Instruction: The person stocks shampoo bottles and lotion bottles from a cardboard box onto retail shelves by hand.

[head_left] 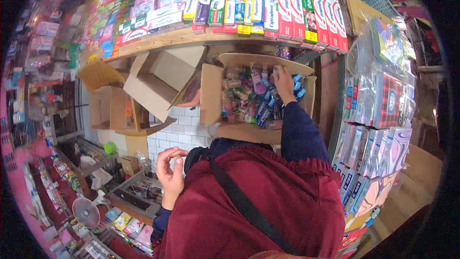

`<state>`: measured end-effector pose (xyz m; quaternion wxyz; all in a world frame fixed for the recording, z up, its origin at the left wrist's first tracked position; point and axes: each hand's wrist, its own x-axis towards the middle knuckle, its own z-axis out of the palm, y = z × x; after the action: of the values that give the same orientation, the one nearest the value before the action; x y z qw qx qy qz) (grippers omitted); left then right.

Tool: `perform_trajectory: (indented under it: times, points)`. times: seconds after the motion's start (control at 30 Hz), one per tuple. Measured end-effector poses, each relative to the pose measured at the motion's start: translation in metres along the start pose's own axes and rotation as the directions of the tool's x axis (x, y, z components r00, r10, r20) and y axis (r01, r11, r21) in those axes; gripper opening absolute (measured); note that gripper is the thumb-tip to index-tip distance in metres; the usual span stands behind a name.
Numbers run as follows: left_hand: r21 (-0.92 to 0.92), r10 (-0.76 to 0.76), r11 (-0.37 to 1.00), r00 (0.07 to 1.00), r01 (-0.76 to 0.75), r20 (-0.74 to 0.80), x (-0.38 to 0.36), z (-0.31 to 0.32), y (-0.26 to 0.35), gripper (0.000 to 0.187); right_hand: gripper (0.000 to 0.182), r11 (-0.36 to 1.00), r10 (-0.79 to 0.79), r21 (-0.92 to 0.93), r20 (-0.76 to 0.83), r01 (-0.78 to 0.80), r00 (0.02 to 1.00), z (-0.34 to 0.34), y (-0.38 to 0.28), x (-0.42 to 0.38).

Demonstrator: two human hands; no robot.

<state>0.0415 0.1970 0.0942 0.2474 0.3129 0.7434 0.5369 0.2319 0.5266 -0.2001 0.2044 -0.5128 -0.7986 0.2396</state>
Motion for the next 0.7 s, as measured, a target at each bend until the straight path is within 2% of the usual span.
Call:
perform_trajectory:
  times: [0.07, 0.1, 0.2, 0.23, 0.27, 0.3, 0.33, 0.37, 0.4, 0.43, 0.5, 0.53, 0.57, 0.6, 0.63, 0.67, 0.7]
  points:
    - [-0.003, -0.014, 1.000, 0.998, 0.015, 0.056, 0.007, 0.004, -0.001, 0.022, 0.030, 0.995, -0.039, 0.089, -0.073, 0.046, 0.997, -0.018, 0.006, -0.005]
    - [0.007, -0.012, 1.000, 0.996, 0.011, 0.084, 0.013, 0.007, -0.001, 0.021, 0.027, 0.982, -0.137, 0.097, -0.205, 0.160, 0.969, -0.034, -0.001, -0.007]
    - [0.089, 0.001, 0.996, 0.979, -0.020, 0.204, 0.027, 0.018, -0.005, 0.028, 0.027, 0.924, 0.016, 0.377, -0.203, 0.063, 0.979, -0.096, -0.050, -0.020]
    - [0.139, 0.002, 0.990, 0.967, -0.038, 0.253, 0.034, 0.025, -0.002, 0.031, 0.027, 0.906, 0.051, 0.420, -0.231, 0.052, 0.972, -0.109, -0.070, -0.028]
    - [0.189, 0.004, 0.980, 0.954, -0.064, 0.301, 0.040, 0.033, 0.001, 0.034, 0.028, 0.805, 0.060, 0.592, -0.148, 0.040, 0.987, -0.114, -0.081, -0.034]
    - [0.183, -0.008, 0.981, 0.941, -0.057, 0.337, 0.043, 0.041, -0.002, 0.043, 0.029, 0.763, -0.022, 0.640, -0.120, 0.094, 0.992, -0.115, -0.092, -0.041]
    - [0.231, 0.019, 0.967, 0.930, -0.110, 0.368, 0.047, 0.051, 0.000, 0.045, 0.029, 0.656, -0.009, 0.754, 0.003, 0.004, 1.000, -0.124, -0.116, -0.052]
    - [0.277, 0.043, 0.947, 0.917, -0.164, 0.397, 0.050, 0.061, 0.003, 0.046, 0.029, 0.543, -0.068, 0.836, 0.137, -0.078, 0.988, -0.122, -0.132, -0.062]
    - [0.320, 0.065, 0.922, 0.903, -0.217, 0.425, 0.052, 0.068, 0.005, 0.047, 0.031, 0.546, -0.149, 0.836, 0.155, -0.049, 0.977, -0.130, -0.158, -0.072]
    - [0.422, 0.106, 0.851, 0.889, -0.313, 0.444, 0.052, 0.072, 0.005, 0.053, 0.034, 0.487, -0.243, 0.874, 0.137, -0.001, 0.960, -0.121, -0.174, -0.083]
    - [0.472, -0.212, 0.880, 0.859, -0.039, 0.467, 0.050, 0.064, -0.003, 0.055, 0.033, 0.249, -0.333, 0.942, 0.302, -0.226, 0.893, -0.106, -0.205, -0.104]
    - [0.503, -0.367, 0.858, 0.807, 0.101, 0.463, 0.048, 0.054, -0.011, 0.056, 0.031, 0.249, -0.356, 0.941, 0.310, -0.230, 0.882, -0.101, -0.214, -0.107]
    - [0.382, -0.291, 0.918, 0.837, 0.109, 0.462, 0.041, 0.041, -0.044, 0.050, 0.030, 0.247, -0.384, 0.943, 0.308, -0.224, 0.871, -0.094, -0.208, -0.101]
    - [0.302, -0.383, 0.913, 0.833, 0.274, 0.400, 0.035, 0.034, -0.039, 0.047, 0.030, 0.237, -0.429, 0.946, 0.307, -0.222, 0.850, -0.075, -0.198, -0.088]
    - [0.198, -0.470, 0.883, 0.810, 0.426, 0.352, 0.030, 0.030, -0.032, 0.043, 0.027, 0.417, -0.425, 0.909, 0.187, 0.009, 0.886, -0.046, -0.174, -0.079]
    - [0.076, -0.553, 0.825, 0.772, 0.560, 0.312, 0.024, 0.027, -0.028, 0.039, 0.027, 0.439, -0.232, 0.890, 0.244, -0.122, 0.942, -0.026, -0.150, -0.066]
    - [0.018, -0.433, 0.892, 0.840, 0.453, 0.328, 0.019, 0.021, -0.038, 0.033, 0.028, 0.412, -0.029, 0.875, 0.290, -0.253, 0.957, -0.007, -0.126, -0.054]
